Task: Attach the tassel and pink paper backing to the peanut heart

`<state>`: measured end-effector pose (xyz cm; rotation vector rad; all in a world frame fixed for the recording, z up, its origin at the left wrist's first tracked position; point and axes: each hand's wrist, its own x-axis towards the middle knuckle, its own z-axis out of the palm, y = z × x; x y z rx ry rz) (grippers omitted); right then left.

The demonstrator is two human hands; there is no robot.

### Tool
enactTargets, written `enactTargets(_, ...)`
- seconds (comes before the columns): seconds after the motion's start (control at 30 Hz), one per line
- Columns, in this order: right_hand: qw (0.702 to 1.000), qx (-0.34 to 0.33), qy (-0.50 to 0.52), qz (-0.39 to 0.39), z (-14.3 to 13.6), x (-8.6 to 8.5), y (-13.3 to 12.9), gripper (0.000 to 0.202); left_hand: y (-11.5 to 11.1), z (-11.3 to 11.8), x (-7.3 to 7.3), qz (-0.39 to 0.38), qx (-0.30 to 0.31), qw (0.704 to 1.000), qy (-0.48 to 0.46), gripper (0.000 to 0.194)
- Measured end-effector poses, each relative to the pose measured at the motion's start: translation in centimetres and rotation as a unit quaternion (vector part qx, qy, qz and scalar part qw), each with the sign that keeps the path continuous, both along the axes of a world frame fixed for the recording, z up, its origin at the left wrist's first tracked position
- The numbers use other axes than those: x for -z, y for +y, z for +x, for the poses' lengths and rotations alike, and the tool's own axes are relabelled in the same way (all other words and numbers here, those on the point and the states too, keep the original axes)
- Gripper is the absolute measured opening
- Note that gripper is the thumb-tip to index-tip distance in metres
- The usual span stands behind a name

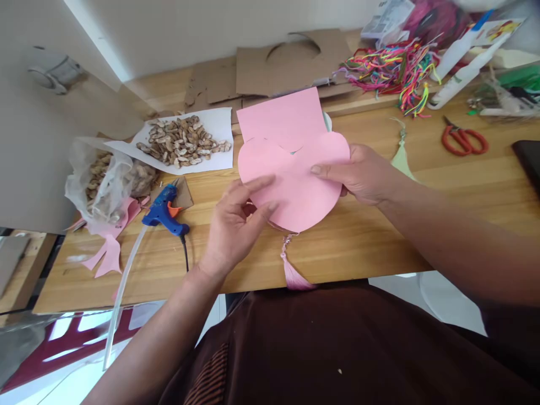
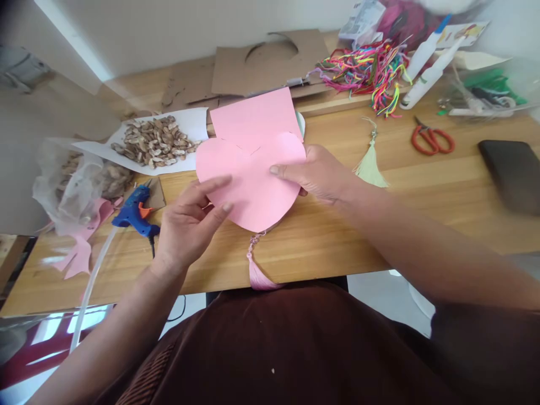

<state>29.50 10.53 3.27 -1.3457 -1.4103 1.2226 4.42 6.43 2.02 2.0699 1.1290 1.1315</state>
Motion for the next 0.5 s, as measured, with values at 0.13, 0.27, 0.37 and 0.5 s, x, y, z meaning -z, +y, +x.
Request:
enactTargets(0.13, 0.998, 0.016, 0.051, -0.042, -0.2, 0.1, 0.2, 0.027, -1.0, -1.7, 0.5, -0.011, 0.05, 0.997, 0.064, 0.058)
enactTargets(0.27, 0.998, 0.008, 0.056, -0.023, -0.6, 0.6, 0.0, 0.027, -1.8, -1.4, 1.3, 0.076, -0.011, 0.986, 0.147, 0.045)
enactTargets(0.37, 0.999, 0.029, 0.032, -0.014, -0.7, 0.9, 0.0, 0.027, -2.1, -0.9, 2.2, 0.149, -0.051, 0.977, 0.141, 0.023)
enactTargets(0.5, 0.999, 0.039, 0.018, -0.021, -0.7, 1.0, 0.0, 0.024, -2.2, -1.0, 2.8, 0.208, -0.061, 0.966, 0.137, 0.021)
